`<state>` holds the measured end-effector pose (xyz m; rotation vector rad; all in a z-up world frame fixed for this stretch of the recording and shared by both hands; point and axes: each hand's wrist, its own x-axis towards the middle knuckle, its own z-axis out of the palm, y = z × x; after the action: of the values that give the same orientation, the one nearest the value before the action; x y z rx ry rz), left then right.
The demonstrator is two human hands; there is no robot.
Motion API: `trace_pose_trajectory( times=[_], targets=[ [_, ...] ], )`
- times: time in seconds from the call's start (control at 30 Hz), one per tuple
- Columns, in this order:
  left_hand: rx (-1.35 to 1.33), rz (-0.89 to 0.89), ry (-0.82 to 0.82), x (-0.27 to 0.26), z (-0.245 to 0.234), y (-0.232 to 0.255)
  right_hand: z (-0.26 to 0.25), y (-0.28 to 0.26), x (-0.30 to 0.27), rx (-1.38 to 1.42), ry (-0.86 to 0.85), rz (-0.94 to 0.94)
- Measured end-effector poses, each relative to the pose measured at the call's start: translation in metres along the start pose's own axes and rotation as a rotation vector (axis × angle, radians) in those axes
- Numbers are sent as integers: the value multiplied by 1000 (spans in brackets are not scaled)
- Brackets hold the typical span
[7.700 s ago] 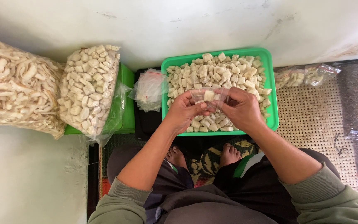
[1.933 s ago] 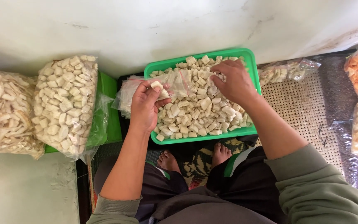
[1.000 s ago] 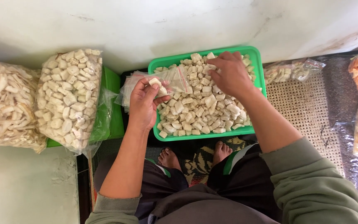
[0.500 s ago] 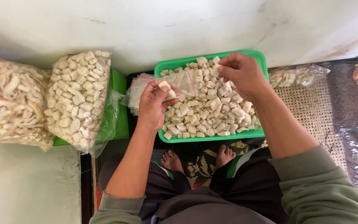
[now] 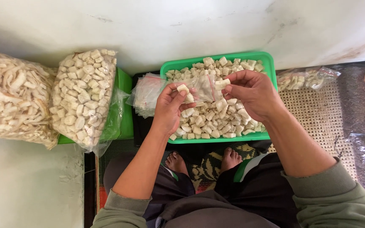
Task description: Manually packing small snack pieces into small clear plastic bags from a tray while sitting on the floor.
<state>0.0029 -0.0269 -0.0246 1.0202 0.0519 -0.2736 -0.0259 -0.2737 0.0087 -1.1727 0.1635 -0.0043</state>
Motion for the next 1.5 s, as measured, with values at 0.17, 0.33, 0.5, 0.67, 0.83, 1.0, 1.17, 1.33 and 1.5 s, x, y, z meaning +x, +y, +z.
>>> trace_pose_trajectory(
  times=[0.17,0.33,0.5,0.67,0.83,1.0,1.17,1.33,1.5],
  targets=[
    [-24,-12,-25,-2,5,2,1,-4,-7,-89,4,-33],
    [-53,-22,-60,-4,8,1,5,-5,-13,-215,-21,-88],
    [-65,-71,-109,-3,-1,-12,13,-8,-16,-456,-159,-312],
    [-82,-102,-154,-6,-4,-19,17,-11,-21,-500,-190,-248],
    [-99,-127,-180,-10,-1,-17,10,3,-22,-455,-131,-126],
    [-141,-166,-201,-16,4,-9,23,-5,-24,-507,-128,-362],
    [-171,-195,-210,-14,-1,-16,25,-6,-26,-651,-167,-569],
    [-165,-195,-187,-20,11,-6,30,-11,-34,-711,-153,-572],
    [-97,-153,-158,-18,9,-10,30,-18,-36,-591,-224,-387]
  ],
)
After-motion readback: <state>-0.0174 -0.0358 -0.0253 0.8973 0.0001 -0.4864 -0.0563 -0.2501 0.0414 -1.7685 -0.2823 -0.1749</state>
